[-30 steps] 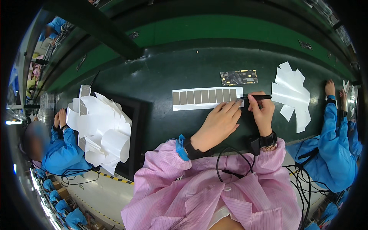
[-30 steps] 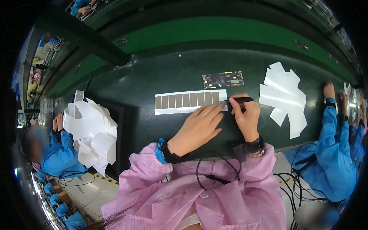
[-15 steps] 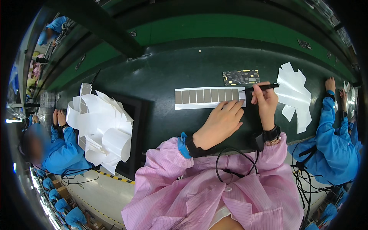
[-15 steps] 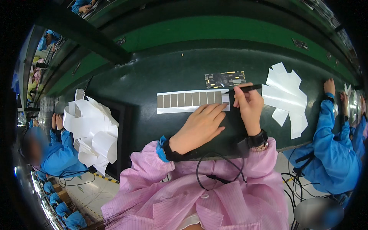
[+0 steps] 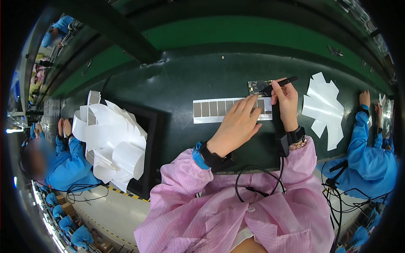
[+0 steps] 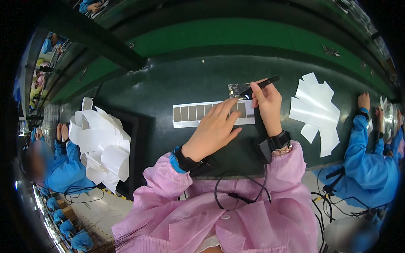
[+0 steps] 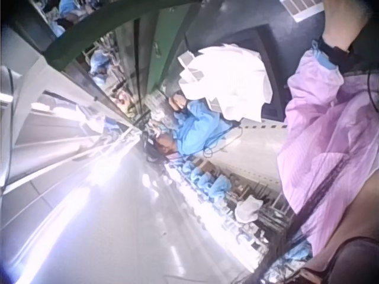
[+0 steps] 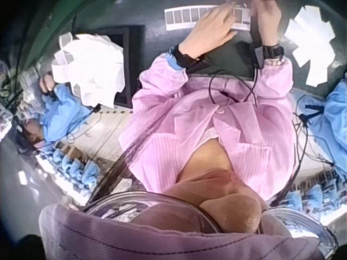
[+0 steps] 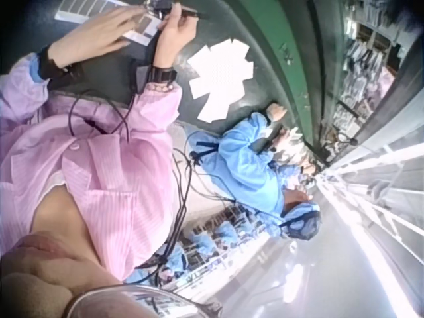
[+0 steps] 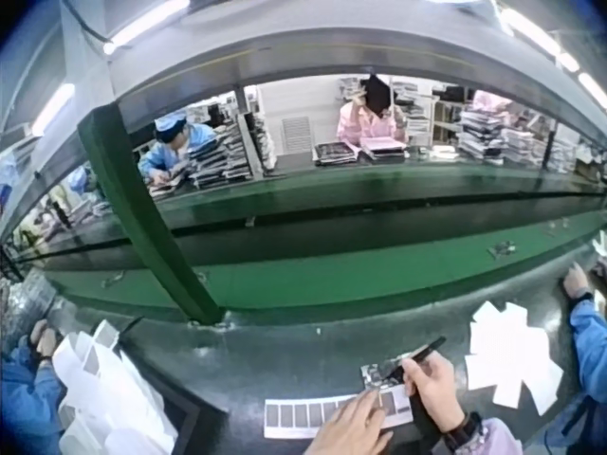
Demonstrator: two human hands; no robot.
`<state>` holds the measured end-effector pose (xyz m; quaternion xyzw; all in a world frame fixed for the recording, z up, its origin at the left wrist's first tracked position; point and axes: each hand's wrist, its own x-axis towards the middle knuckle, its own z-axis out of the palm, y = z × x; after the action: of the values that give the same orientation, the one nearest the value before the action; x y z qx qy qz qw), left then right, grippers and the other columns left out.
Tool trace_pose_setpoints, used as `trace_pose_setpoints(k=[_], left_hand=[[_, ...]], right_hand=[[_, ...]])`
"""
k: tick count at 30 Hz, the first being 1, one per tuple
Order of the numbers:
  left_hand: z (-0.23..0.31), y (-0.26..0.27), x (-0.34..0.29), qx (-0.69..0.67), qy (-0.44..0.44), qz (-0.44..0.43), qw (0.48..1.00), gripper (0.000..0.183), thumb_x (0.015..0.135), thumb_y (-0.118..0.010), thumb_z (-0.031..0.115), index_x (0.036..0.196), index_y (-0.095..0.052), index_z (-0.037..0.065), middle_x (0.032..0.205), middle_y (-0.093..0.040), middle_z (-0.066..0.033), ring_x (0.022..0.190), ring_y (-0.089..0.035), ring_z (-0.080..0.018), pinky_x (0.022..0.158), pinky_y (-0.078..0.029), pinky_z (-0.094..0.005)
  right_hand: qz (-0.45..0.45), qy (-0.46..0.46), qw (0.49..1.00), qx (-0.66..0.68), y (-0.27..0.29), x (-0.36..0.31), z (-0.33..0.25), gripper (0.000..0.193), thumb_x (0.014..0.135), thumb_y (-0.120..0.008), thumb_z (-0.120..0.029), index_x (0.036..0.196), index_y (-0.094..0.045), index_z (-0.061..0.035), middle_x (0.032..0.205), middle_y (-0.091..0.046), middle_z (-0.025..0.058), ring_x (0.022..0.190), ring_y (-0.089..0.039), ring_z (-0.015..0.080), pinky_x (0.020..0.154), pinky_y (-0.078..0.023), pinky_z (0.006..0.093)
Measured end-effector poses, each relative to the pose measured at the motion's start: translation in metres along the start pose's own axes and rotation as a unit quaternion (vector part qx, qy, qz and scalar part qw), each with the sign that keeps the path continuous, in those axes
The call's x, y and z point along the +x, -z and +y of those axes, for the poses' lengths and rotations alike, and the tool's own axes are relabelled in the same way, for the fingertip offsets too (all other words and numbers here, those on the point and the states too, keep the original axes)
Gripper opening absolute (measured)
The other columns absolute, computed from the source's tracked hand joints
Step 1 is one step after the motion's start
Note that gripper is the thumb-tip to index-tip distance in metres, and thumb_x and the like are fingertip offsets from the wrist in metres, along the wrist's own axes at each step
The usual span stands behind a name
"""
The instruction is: The worker attaches small labels or components to printed circuit boards at an industrial assembly line.
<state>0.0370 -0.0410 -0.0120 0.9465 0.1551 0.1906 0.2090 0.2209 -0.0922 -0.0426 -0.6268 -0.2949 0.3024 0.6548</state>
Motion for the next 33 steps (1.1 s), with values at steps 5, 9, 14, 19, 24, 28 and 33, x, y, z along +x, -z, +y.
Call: trace_pose_setpoints(k=[5,9,14,19,24,28,33], left_hand=[[-0.001,-0.001,0.0,-0.004,0.005,-0.005,1.0,0.039,0.078,-0.07,0.018,0.11,-0.053,0.002,0.133,-0.044,-0.0205,0.123,-0.045,-0.0342,0.1,-0.04,-0.0408],[0.0,0.0,0.001,-0.007,0.004,-0.008,1.0,0.04,0.078,-0.07,0.018,0.111,-0.053,0.002,0.133,-0.044,-0.0204,0.124,-0.044,-0.0342,0.101,-0.04,-0.0406],[0.0,0.001,0.001,-0.003,0.005,-0.01,1.0,0.04,0.078,-0.07,0.018,0.111,-0.053,0.002,0.133,-0.044,-0.0205,0.124,-0.044,-0.0343,0.101,-0.04,-0.0408],[0.001,-0.002,0.002,0.0,0.009,0.006,1.0,0.041,0.078,-0.07,0.02,0.111,-0.053,0.001,0.134,-0.044,-0.0204,0.124,-0.045,-0.0339,0.1,-0.041,-0.0409],[0.002,0.002,0.015,0.079,-0.015,-0.017,0.997,0.041,0.077,-0.07,0.021,0.11,-0.054,0.001,0.122,-0.052,-0.0156,0.113,-0.051,-0.0292,0.093,-0.043,-0.0375],[-0.016,0.008,0.049,0.073,-0.016,-0.017,0.997,0.04,0.076,-0.071,0.019,0.109,-0.055,0.002,0.113,-0.054,-0.0116,0.105,-0.053,-0.0264,0.087,-0.044,-0.0361],[-0.029,-0.008,0.081,0.076,-0.084,-0.01,0.994,0.04,0.073,-0.072,0.015,0.107,-0.056,0.002,0.103,-0.054,-0.0094,0.099,-0.053,-0.0254,0.082,-0.044,-0.0362]], right_hand=[[-0.007,0.008,1.0,-0.003,-0.003,-0.001,0.002,0.011,0.091,-0.064,-0.01,0.093,-0.061,-0.0003,0.067,-0.056,-0.0002,0.049,-0.049,0.0044,0.045,-0.035,0.0193],[-0.004,0.018,1.0,-0.016,-0.003,-0.003,-0.001,0.01,0.091,-0.063,-0.009,0.094,-0.061,0.0003,0.068,-0.057,-0.0001,0.05,-0.048,0.004,0.045,-0.035,0.0194],[0.001,0.033,0.999,-0.043,-0.006,-0.002,0.003,0.011,0.09,-0.063,-0.009,0.093,-0.061,0.0015,0.066,-0.058,0.0002,0.049,-0.047,0.0036,0.044,-0.034,0.0199],[-0.001,0.047,0.996,-0.07,-0.006,-0.005,-0.001,0.011,0.09,-0.064,-0.009,0.093,-0.061,0.0014,0.066,-0.058,0.0005,0.049,-0.047,0.0036,0.044,-0.035,0.02],[0.025,0.122,0.98,-0.156,-0.003,-0.008,-0.011,0.01,0.09,-0.064,-0.009,0.094,-0.062,0.0008,0.066,-0.059,0.0011,0.05,-0.049,0.004,0.045,-0.037,0.0197],[0.07,0.106,0.986,-0.109,0.013,-0.005,-0.013,0.011,0.09,-0.064,-0.009,0.094,-0.063,0.0004,0.068,-0.06,0.0016,0.05,-0.05,0.0047,0.046,-0.037,0.0194],[0.108,0.106,0.987,-0.055,0.024,-0.005,-0.022,0.011,0.09,-0.064,-0.01,0.094,-0.063,0.0001,0.067,-0.059,0.001,0.05,-0.05,0.0049,0.045,-0.038,0.0196]])
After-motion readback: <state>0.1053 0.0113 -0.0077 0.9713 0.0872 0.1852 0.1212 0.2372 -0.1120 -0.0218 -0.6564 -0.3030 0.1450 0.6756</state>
